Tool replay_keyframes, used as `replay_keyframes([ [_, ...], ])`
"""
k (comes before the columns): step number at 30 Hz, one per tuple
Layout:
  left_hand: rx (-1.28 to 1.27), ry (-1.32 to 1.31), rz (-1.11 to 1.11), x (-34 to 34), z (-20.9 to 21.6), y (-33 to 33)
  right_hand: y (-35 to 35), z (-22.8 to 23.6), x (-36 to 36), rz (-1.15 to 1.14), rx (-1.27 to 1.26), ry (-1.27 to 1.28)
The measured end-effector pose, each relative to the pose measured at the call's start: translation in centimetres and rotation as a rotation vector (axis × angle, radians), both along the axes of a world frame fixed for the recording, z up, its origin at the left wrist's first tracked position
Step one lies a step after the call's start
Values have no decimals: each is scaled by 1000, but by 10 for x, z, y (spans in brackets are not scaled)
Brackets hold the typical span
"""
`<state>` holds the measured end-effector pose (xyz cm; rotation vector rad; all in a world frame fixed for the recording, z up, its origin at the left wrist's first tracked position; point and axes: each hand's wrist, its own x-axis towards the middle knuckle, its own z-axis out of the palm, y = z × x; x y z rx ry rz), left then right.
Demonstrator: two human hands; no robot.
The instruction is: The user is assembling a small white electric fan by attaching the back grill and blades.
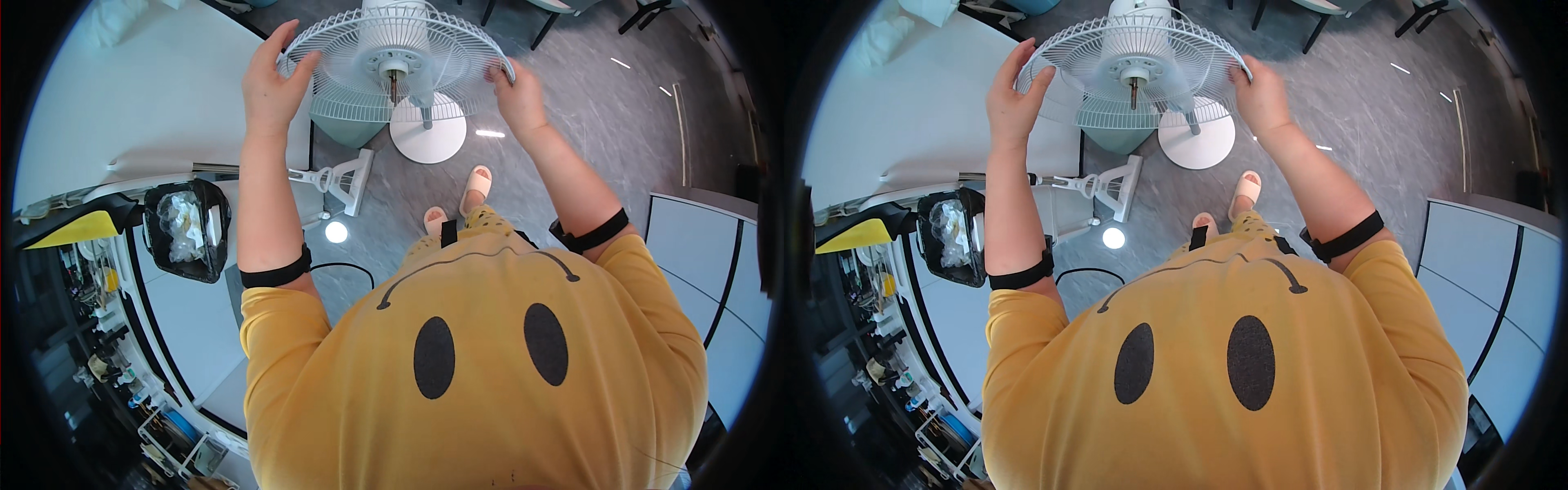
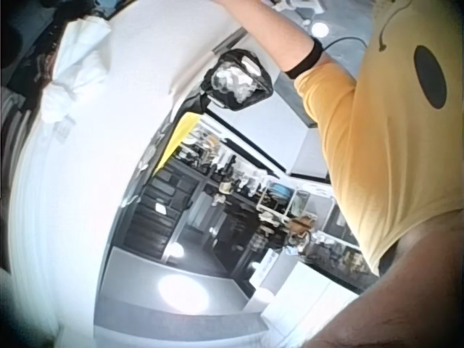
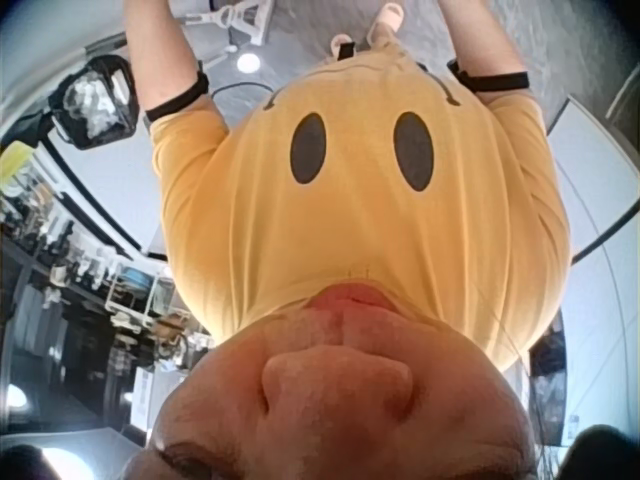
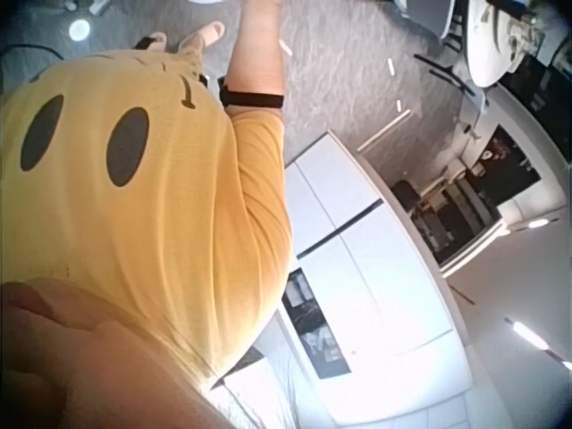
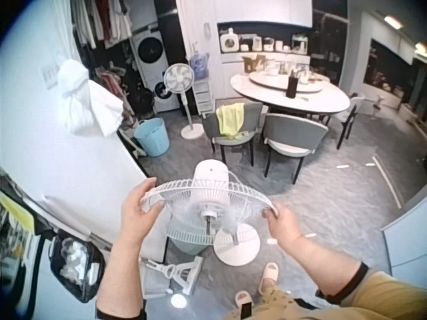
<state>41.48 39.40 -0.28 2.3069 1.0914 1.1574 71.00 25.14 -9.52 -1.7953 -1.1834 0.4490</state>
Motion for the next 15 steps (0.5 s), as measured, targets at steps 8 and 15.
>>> replay_keyframes([
  [8,-240,316,69,21,27,9,0,1,8,31,69,-93],
  [15,-57,262,91,13,6,4,-13,1,35,481,-55,-28],
])
